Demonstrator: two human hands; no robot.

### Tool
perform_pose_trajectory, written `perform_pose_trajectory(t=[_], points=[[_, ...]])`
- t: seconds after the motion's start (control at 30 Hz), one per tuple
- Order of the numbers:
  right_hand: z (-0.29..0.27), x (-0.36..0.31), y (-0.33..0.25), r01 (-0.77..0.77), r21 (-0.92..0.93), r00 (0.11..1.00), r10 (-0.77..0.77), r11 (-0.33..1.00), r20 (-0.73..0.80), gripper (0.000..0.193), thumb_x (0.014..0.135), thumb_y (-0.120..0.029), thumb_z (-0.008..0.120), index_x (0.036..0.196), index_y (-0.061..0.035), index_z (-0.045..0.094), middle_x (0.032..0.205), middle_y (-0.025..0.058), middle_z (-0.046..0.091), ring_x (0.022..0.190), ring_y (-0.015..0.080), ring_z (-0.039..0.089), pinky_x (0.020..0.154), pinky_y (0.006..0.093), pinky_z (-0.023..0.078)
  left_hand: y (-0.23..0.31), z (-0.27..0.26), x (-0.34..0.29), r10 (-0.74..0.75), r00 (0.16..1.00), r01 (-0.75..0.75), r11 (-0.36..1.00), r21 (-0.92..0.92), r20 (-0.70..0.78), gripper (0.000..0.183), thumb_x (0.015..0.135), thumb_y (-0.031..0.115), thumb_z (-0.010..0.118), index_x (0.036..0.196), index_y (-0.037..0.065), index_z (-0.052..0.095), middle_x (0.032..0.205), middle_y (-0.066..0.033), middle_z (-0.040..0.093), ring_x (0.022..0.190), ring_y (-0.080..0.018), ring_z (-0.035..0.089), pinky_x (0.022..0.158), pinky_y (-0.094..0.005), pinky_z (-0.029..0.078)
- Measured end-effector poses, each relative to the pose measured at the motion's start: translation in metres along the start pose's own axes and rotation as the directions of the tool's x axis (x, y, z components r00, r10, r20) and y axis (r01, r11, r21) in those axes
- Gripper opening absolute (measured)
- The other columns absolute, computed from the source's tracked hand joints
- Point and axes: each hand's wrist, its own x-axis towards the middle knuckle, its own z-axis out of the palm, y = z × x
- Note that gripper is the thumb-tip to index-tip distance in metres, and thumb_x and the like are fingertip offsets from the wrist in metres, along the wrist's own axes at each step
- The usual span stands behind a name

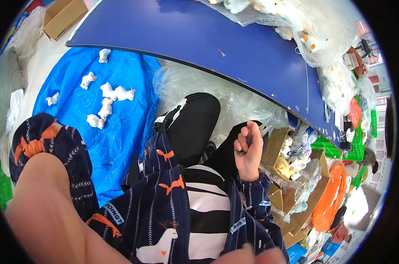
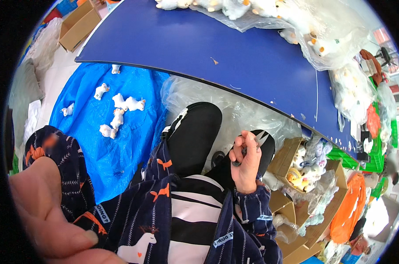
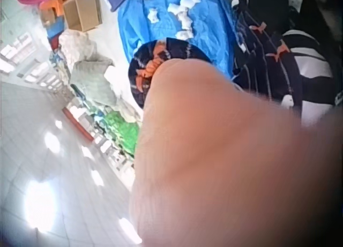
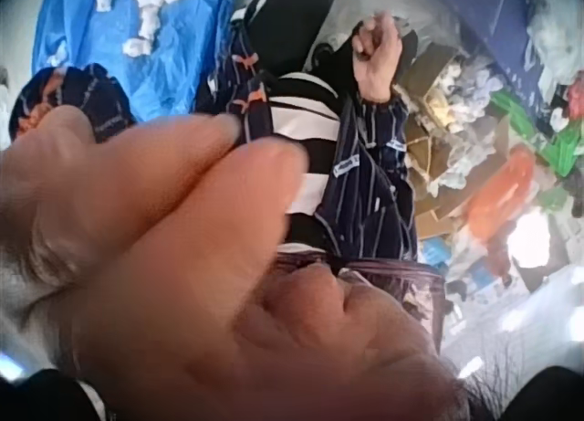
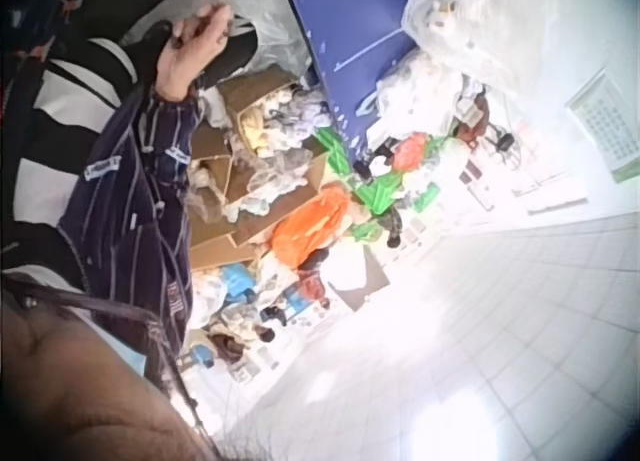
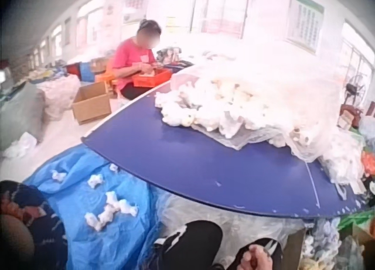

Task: The person sits on the floor and uses scissors to trim loose threads and fluff on small white stuffed toys. They handle each toy individually, snipping stray fibers, then place the finished items into a plastic bag and later into a cardboard box.

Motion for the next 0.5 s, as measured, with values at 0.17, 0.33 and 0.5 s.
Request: perform_pose_trajectory(t=[0.17,0.33,0.5], points=[[0.003,0.004,0.001,-0.018,0.021,1.0,0.019,1.0,-0.02,0.02,0.089,-0.026,0.053,0.096,-0.007,0.056,0.073,-0.0012,0.055,0.042,0.004,0.028,0.041,0.02,0.03,0.006,-0.005,-0.007,0.001,1.0,-0.001,1.0,0.001,-0.016,0.036,0.086,0.025,0.053,0.122,0.03,0.052,0.124,0.0122,0.049,0.097,-0.0152,0.055,0.072,-0.0383,0.049],[-0.001,0.003,-0.001,-0.012,-0.004,1.0,0.012,1.0,-0.013,0.02,0.089,-0.027,0.054,0.095,-0.0077,0.057,0.073,-0.0011,0.055,0.041,0.0042,0.027,0.041,0.0206,0.031,0.01,-0.004,-0.011,0.002,1.0,-0.002,1.0,-0.005,-0.023,0.036,0.086,0.025,0.053,0.122,0.03,0.052,0.125,0.0122,0.048,0.097,-0.0149,0.055,0.072,-0.0383,0.049],[0.002,0.001,0.0,-0.012,-0.005,1.0,0.012,1.0,0.017,0.02,0.09,-0.026,0.052,0.096,-0.0073,0.057,0.072,-0.0013,0.055,0.042,0.0038,0.028,0.042,0.0199,0.03,0.005,0.001,-0.003,0.006,1.0,-0.006,1.0,0.003,-0.02,0.037,0.086,0.025,0.053,0.123,0.03,0.052,0.125,0.0123,0.048,0.098,-0.0145,0.055,0.072,-0.0383,0.049]])
